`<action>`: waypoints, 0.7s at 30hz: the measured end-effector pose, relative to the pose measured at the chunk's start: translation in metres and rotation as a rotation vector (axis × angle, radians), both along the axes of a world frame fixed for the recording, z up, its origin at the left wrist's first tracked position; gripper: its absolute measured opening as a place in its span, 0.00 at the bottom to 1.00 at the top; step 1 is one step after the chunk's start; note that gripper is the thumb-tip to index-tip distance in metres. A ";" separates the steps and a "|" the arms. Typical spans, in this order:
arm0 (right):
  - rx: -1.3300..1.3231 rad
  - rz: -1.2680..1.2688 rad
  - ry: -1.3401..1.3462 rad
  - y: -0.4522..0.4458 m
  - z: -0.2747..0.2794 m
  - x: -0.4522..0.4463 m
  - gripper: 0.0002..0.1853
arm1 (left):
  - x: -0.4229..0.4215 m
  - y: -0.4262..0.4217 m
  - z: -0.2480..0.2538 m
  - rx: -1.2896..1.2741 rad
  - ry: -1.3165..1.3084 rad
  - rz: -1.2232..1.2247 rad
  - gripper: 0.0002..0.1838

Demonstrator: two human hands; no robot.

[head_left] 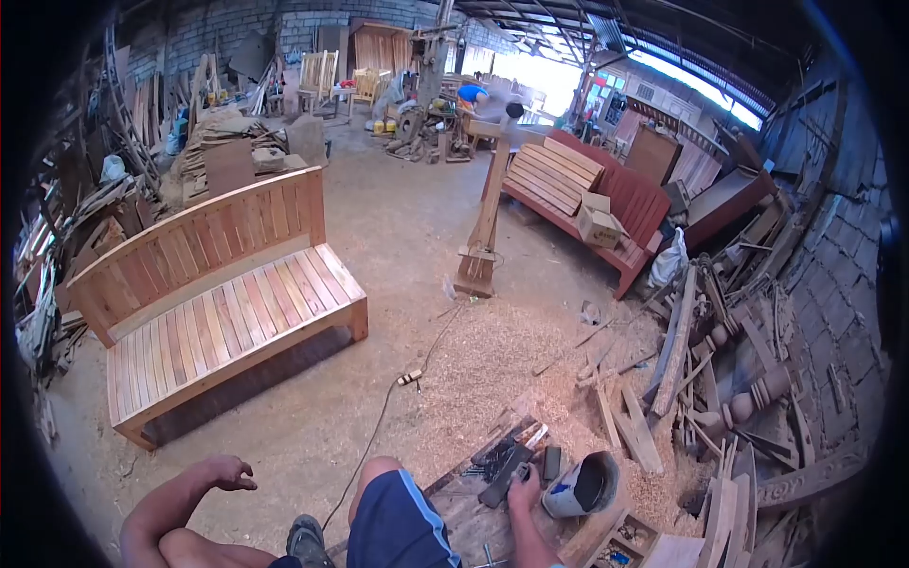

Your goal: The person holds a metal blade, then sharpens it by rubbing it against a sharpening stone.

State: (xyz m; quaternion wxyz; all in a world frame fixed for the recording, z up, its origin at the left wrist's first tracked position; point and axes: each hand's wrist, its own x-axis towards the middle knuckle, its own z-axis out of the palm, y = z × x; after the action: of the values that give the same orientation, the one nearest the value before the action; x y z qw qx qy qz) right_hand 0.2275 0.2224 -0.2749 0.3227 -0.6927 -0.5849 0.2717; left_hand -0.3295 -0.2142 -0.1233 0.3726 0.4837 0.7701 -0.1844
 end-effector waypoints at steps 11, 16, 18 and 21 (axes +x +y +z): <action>0.001 0.024 -0.060 -0.013 0.000 0.009 0.30 | 0.035 0.027 0.052 0.141 -0.059 0.119 0.31; -0.014 -0.089 -0.128 0.014 0.006 0.007 0.30 | 0.039 0.023 0.048 -0.073 0.030 -0.010 0.29; -0.024 -0.084 -0.097 0.008 0.014 0.000 0.30 | 0.035 0.018 0.047 0.002 0.007 0.017 0.29; 0.028 -0.024 -0.101 0.011 0.021 -0.003 0.30 | 0.034 0.020 0.042 0.136 -0.054 0.076 0.28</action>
State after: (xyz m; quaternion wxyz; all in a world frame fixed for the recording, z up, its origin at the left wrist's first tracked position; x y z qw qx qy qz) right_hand 0.2242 0.2332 -0.2544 0.3056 -0.7081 -0.5959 0.2241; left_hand -0.2951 -0.1940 -0.0818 0.3663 0.4828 0.7885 -0.1045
